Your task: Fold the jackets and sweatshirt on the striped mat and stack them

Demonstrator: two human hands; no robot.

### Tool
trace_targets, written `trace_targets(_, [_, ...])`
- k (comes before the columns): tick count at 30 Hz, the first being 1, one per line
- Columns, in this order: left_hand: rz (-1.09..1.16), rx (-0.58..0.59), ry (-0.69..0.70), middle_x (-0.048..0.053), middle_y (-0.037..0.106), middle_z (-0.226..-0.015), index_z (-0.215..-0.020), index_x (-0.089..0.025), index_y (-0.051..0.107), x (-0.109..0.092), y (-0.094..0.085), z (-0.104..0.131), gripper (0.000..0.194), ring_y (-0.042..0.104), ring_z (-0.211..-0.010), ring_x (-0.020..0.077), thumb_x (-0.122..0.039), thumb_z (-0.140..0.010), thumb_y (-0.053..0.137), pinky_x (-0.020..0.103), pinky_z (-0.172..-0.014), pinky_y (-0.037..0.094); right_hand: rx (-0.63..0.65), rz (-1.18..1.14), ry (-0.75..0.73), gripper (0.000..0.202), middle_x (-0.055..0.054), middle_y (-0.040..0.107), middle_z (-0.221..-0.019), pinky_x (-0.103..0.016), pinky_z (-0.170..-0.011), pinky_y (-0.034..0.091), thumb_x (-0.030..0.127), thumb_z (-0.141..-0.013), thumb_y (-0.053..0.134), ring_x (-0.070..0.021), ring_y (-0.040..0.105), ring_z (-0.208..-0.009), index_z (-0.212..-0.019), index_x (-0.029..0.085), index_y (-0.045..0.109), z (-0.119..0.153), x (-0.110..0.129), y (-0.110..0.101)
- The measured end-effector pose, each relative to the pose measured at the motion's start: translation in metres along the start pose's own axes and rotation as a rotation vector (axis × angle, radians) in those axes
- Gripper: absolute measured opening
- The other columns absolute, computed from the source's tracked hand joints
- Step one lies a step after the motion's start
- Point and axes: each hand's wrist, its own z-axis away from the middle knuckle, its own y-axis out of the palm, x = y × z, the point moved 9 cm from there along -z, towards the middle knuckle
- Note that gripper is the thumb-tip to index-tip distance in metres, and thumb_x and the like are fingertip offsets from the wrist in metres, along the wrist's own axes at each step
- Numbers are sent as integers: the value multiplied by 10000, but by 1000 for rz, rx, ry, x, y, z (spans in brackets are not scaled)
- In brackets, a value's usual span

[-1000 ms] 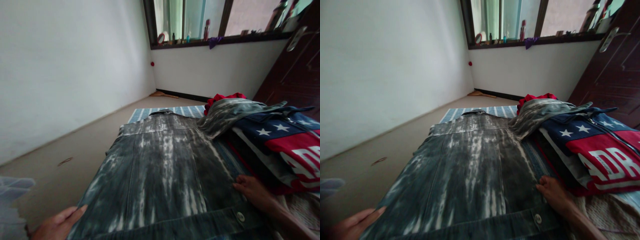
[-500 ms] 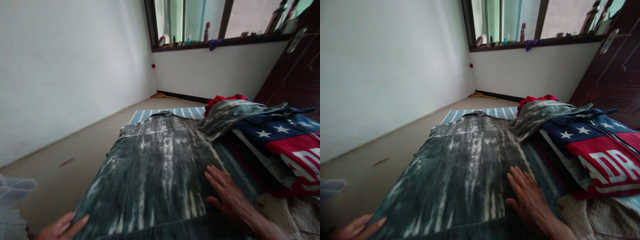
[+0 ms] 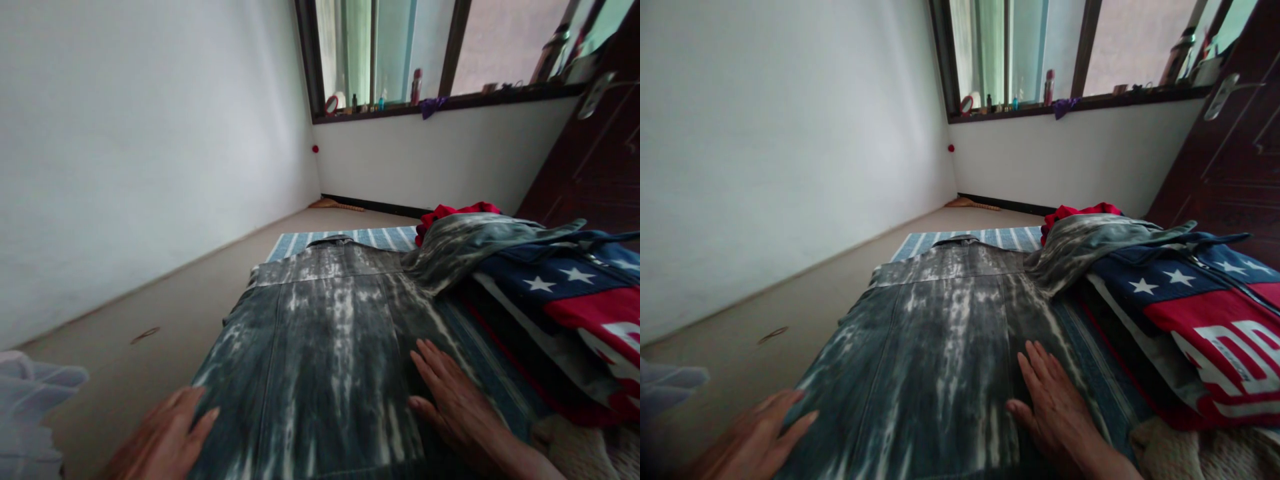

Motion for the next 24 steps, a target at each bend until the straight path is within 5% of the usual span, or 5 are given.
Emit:
trace_targets(5, [-5, 116, 197, 125, 504, -1397, -1224, -129, 584, -150, 12, -56, 575, 443, -1306, 249, -518, -895, 317, 405, -1077, 380, -119, 59, 29, 732, -169, 222, -1515, -469, -1144, 193, 597, -928, 360, -293, 152, -1416, -1434, 68, 360, -61, 13, -25])
trace_targets(8, [14, 297, 262, 124, 284, -1525, -1410, -112, 400, -199, 46, -56, 692, 237, -1412, 275, -574, -898, 335, 475, -1133, 271, -87, 62, 84, 773, -171, 240, -1510, -473, -1147, 169, 636, -914, 345, -300, 162, -1414, -1435, 64, 355, -76, 1, -3])
trace_targets(14, [56, 523, 283, 57, 142, -1559, -1490, -178, 208, -205, 92, -30, 706, 107, -1442, 236, -600, -924, 231, 505, -1167, 141, -19, 24, 124, 818, -129, 189, -1532, -462, -1159, 109, 705, -895, 247, -280, 117, -1426, -1454, 112, 324, -70, -14, 26])
trace_targets(19, [36, 606, 229, 50, 105, -1565, -1494, -189, 200, -206, 83, -33, 715, 73, -1445, 233, -600, -911, 265, 491, -1171, 113, -23, 3, 124, 808, -131, 185, -1533, -472, -1158, 110, 692, -903, 255, -282, 116, -1426, -1453, 104, 320, -71, -11, 23])
trace_targets(24, [53, 586, 216, 91, 63, -1570, -1489, -135, 220, -239, 77, -66, 748, 43, -1446, 229, -604, -908, 258, 459, -1167, 135, -37, 9, 121, 796, -139, 203, -1529, -481, -1154, 122, 683, -906, 274, -287, 133, -1423, -1444, 100, 346, -71, -11, 23])
